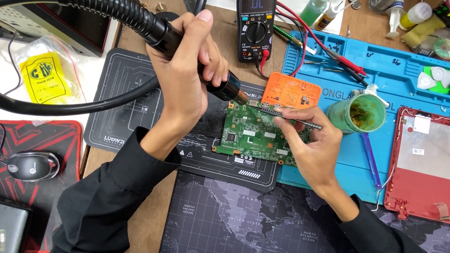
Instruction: Using a hot air rework station and tweezers to desolder or reposition components on a laptop motherboard.
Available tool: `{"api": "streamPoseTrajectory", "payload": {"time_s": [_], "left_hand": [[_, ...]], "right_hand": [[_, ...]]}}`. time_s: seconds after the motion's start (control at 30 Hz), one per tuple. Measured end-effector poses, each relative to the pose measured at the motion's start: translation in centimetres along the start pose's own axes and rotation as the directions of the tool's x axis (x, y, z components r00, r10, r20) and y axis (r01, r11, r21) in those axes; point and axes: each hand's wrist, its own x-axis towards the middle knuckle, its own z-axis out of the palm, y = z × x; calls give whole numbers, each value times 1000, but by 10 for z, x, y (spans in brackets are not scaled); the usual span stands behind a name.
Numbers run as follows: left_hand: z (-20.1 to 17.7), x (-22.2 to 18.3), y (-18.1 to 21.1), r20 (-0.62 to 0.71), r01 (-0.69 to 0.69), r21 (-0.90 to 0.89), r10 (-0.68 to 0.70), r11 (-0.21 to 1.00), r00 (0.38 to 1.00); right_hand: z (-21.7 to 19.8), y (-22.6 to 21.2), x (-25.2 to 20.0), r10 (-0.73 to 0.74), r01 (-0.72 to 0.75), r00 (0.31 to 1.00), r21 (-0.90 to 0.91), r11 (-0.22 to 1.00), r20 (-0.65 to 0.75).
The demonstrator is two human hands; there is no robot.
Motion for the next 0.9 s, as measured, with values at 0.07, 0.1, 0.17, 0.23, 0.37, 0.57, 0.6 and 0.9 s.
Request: {"api": "streamPoseTrajectory", "payload": {"time_s": [0.07, 0.1, 0.17, 0.23, 0.37, 0.57, 0.6, 0.9], "left_hand": [[0, 0, -1, 2, 0, -5, 0, 1000, 1000], [0, -1, -1, 4, 2, -11, -2, 1000, 1000], [1, -2, -3, 10, 4, -6, -4, 1000, 1000], [2, -5, -5, 13, 8, -2, -8, 1000, 1000], [3, -8, -6, 44, -4, 49, 2, 999, 999], [6, -11, -2, 61, 2, 57, -6, 998, 998], [7, -11, -2, 51, 18, 45, -20, 999, 999], [6, -14, 16, 50, -3, -12, 3, 1000, 999]], "right_hand": [[-1, 0, -1, 11, -11, 1000, -10, 1000, 4], [-1, -1, -2, 22, -22, 1000, -21, 1000, 7], [-1, -1, -1, 20, -19, 1000, -16, 1000, 7], [-2, -1, -2, 19, -19, 1000, -11, 1000, 8], [-2, 1, -3, 14, -14, 1000, -21, 1000, 1], [-13, -3, -7, -122, 120, 992, -77, 990, -22], [-18, -4, -8, -201, 197, 980, -112, 974, -18], [-129, -26, -31, -452, 341, 890, -578, 741, -54]]}}
